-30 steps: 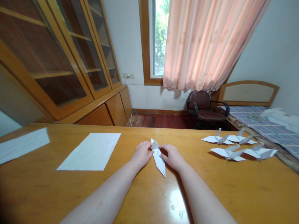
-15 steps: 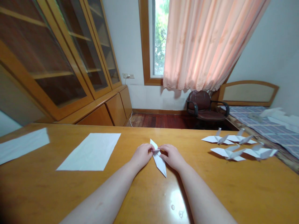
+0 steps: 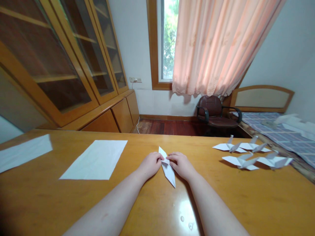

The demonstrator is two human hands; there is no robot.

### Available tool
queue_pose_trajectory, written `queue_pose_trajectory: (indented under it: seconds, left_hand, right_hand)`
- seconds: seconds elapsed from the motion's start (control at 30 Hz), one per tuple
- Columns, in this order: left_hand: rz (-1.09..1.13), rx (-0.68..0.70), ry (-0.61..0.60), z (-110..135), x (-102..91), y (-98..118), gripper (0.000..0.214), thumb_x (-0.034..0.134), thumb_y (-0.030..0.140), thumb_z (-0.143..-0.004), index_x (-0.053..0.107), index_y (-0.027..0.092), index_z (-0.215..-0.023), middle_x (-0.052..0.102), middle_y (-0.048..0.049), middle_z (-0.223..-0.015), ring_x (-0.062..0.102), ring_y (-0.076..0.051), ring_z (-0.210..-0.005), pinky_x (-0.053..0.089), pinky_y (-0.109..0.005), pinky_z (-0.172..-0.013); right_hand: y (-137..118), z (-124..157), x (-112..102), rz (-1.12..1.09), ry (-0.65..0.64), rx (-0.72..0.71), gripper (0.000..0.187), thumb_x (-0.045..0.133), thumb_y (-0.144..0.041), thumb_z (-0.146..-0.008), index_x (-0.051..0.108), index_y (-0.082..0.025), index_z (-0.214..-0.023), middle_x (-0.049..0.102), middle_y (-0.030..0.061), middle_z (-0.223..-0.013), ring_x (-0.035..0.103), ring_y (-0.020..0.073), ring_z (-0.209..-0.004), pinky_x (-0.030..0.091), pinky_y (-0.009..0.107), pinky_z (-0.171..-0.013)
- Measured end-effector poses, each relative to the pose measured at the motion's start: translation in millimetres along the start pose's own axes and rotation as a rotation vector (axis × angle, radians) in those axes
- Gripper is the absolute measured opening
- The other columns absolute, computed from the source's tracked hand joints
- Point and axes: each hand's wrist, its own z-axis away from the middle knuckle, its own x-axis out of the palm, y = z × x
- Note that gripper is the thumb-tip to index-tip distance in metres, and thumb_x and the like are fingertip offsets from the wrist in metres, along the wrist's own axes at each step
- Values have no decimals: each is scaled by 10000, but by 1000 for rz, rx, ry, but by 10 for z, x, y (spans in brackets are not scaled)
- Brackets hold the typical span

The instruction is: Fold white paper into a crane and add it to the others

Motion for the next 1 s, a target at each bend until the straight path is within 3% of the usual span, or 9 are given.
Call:
queue_pose_trajectory:
  seconds: [0.4, 0.63, 0.87, 1.0]
  left_hand:
    - [-23, 43, 16, 7, -9, 3, 183, 475, 196, -826, 657, 194, -805, 671, -38, -881, 584, -175, -846, 427, -276, -760]
    - [-21, 37, 18, -7, 22, -18, 205, 474, 263, -848, 658, 186, -799, 665, -50, -858, 575, -181, -823, 418, -285, -745]
    - [-43, -3, 126, -3, 29, -56, 270, 431, 339, -889, 652, 203, -960, 651, -68, -999, 554, -208, -953, 399, -330, -859]
    - [-45, -8, 118, 5, 11, -49, 301, 437, 399, -884, 649, 208, -981, 649, -68, -1002, 545, -221, -988, 392, -345, -878]
  right_hand:
    - [3, 3, 5, 0, 5, 7, 243, 530, -252, -834, 709, -256, -998, 652, 74, -1099, 569, 217, -1033, 413, 394, -949]
    - [55, -12, 23, -34, 24, -20, 337, 396, -164, -877, 713, -237, -967, 665, 70, -1081, 580, 198, -1015, 416, 383, -937]
    - [-62, -4, -29, -53, 24, -25, 230, 503, -213, -854, 692, -234, -985, 675, 63, -1025, 587, 203, -966, 421, 366, -910]
    - [-96, -8, -45, -55, -8, -47, 209, 557, -242, -835, 690, -242, -996, 673, 64, -1029, 588, 217, -963, 424, 369, -894]
